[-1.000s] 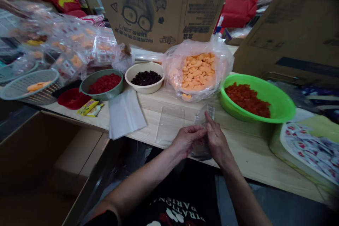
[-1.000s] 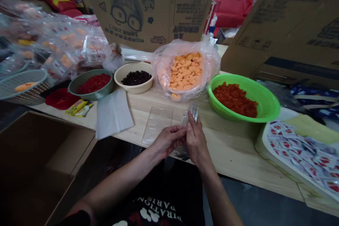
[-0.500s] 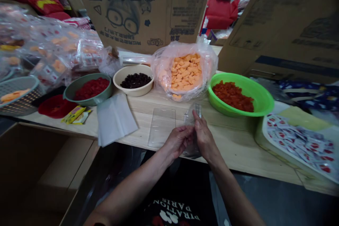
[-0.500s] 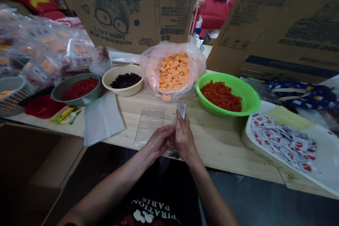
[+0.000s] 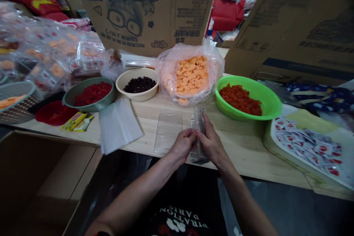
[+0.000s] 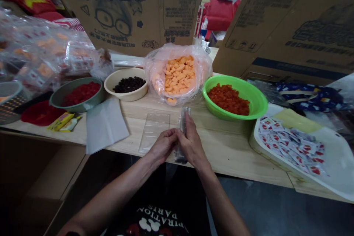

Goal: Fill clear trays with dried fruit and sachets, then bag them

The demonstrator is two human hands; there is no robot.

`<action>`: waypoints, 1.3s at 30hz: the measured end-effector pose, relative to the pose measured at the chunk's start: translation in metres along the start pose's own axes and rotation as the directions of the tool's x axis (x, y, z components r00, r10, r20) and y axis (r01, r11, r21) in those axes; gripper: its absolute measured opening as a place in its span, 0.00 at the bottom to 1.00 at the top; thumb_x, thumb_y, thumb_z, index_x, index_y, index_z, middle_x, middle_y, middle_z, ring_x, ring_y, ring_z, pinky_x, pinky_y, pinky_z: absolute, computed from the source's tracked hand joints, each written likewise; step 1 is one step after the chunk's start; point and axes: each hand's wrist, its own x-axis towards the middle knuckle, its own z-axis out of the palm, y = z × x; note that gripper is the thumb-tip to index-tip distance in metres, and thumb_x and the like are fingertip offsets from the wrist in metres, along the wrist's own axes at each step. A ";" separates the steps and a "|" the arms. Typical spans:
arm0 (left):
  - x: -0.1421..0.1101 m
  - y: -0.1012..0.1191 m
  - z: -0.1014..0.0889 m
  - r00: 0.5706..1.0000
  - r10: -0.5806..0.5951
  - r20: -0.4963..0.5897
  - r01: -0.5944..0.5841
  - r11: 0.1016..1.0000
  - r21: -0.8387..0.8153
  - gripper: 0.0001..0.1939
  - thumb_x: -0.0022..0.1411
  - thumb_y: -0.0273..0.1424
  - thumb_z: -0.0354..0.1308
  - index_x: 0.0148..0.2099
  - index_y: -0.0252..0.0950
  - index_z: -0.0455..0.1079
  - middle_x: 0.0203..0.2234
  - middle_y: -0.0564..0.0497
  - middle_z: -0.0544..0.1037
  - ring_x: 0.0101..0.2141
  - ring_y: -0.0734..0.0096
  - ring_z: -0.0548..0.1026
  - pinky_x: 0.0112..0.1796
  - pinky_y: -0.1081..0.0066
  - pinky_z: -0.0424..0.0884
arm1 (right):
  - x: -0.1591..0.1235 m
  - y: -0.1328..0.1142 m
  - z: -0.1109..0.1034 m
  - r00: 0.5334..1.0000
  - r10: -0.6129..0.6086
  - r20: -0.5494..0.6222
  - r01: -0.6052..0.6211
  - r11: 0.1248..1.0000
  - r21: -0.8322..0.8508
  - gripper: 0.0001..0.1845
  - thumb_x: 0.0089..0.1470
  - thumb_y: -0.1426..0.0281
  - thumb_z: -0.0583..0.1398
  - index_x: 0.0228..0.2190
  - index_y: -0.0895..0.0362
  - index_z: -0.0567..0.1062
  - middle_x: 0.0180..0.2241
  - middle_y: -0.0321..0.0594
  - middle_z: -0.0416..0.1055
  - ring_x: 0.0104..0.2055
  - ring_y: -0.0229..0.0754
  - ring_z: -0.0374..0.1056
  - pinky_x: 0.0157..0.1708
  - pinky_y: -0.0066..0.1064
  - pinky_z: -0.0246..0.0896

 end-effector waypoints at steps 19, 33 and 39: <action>-0.012 -0.021 -0.012 0.786 0.613 0.077 -0.269 0.228 0.936 0.36 0.54 0.15 0.47 0.65 0.33 0.58 0.57 0.36 0.65 0.59 0.51 0.64 0.58 0.53 0.63 | -0.012 0.028 -0.125 0.983 0.185 -0.020 -0.145 0.692 -0.708 0.45 0.48 0.72 0.56 0.68 0.55 0.59 0.53 0.52 0.75 0.49 0.61 0.74 0.49 0.49 0.68; 0.006 -0.012 -0.019 0.937 -0.012 -0.349 0.037 0.997 0.066 0.22 0.55 0.37 0.62 0.50 0.34 0.70 0.39 0.46 0.78 0.31 0.66 0.78 0.30 0.69 0.72 | -0.022 0.003 -0.144 0.992 0.085 -0.097 -0.116 0.914 -0.389 0.43 0.47 0.69 0.56 0.66 0.61 0.63 0.33 0.42 0.78 0.30 0.46 0.73 0.34 0.36 0.68; 0.019 -0.026 -0.016 0.954 0.110 -0.278 -0.050 0.976 0.212 0.40 0.38 0.33 0.75 0.53 0.38 0.60 0.22 0.61 0.73 0.20 0.76 0.70 0.23 0.77 0.63 | 0.008 -0.018 -0.270 0.850 0.145 -0.506 -0.241 0.962 -0.129 0.39 0.49 0.70 0.61 0.62 0.67 0.65 0.32 0.44 0.77 0.25 0.40 0.69 0.24 0.29 0.62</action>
